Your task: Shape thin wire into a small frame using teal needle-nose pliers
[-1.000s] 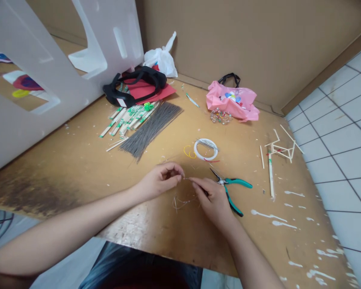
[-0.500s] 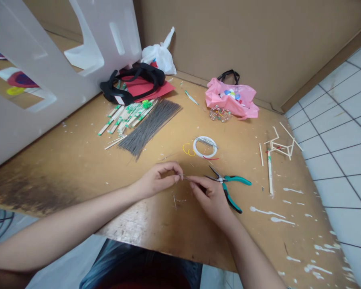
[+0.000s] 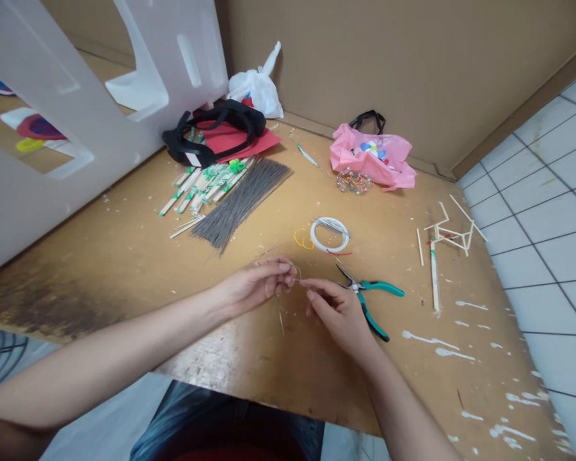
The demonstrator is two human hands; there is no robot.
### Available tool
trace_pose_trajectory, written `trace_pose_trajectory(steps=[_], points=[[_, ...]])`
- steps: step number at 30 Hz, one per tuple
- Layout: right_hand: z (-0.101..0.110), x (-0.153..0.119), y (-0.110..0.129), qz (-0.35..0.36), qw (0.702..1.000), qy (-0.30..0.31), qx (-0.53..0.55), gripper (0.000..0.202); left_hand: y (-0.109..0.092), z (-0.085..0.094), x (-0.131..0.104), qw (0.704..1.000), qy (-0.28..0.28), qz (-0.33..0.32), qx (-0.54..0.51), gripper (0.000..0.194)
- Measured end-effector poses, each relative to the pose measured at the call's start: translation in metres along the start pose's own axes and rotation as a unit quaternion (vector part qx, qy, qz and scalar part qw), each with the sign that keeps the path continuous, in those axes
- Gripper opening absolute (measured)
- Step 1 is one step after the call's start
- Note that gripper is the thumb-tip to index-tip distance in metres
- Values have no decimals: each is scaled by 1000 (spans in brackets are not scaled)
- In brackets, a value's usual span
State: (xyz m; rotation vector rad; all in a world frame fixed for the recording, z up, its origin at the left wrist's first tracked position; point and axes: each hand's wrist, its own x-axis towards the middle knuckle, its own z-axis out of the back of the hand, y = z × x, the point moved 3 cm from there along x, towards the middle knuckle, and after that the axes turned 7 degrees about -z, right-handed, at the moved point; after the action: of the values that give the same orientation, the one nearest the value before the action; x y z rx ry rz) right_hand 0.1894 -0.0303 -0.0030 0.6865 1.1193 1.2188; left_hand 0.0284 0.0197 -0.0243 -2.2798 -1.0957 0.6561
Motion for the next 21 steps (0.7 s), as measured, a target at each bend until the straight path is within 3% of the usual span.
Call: trace_pose_trajectory(steps=[5, 14, 18, 21], points=[[-3, 1, -1, -11, 999, 20, 28, 34, -1, -4, 0, 998, 29, 39, -51, 16], [-8, -4, 9, 11, 1000, 28, -4, 32, -8, -7, -3, 999, 30, -8, 16, 20], [13, -12, 15, 81, 988, -21, -129, 31, -8, -5, -4, 998, 34, -20, 39, 21], [46, -21, 2, 113, 949, -81, -283, 32, -10, -5, -5, 998, 42, -22, 38, 21]])
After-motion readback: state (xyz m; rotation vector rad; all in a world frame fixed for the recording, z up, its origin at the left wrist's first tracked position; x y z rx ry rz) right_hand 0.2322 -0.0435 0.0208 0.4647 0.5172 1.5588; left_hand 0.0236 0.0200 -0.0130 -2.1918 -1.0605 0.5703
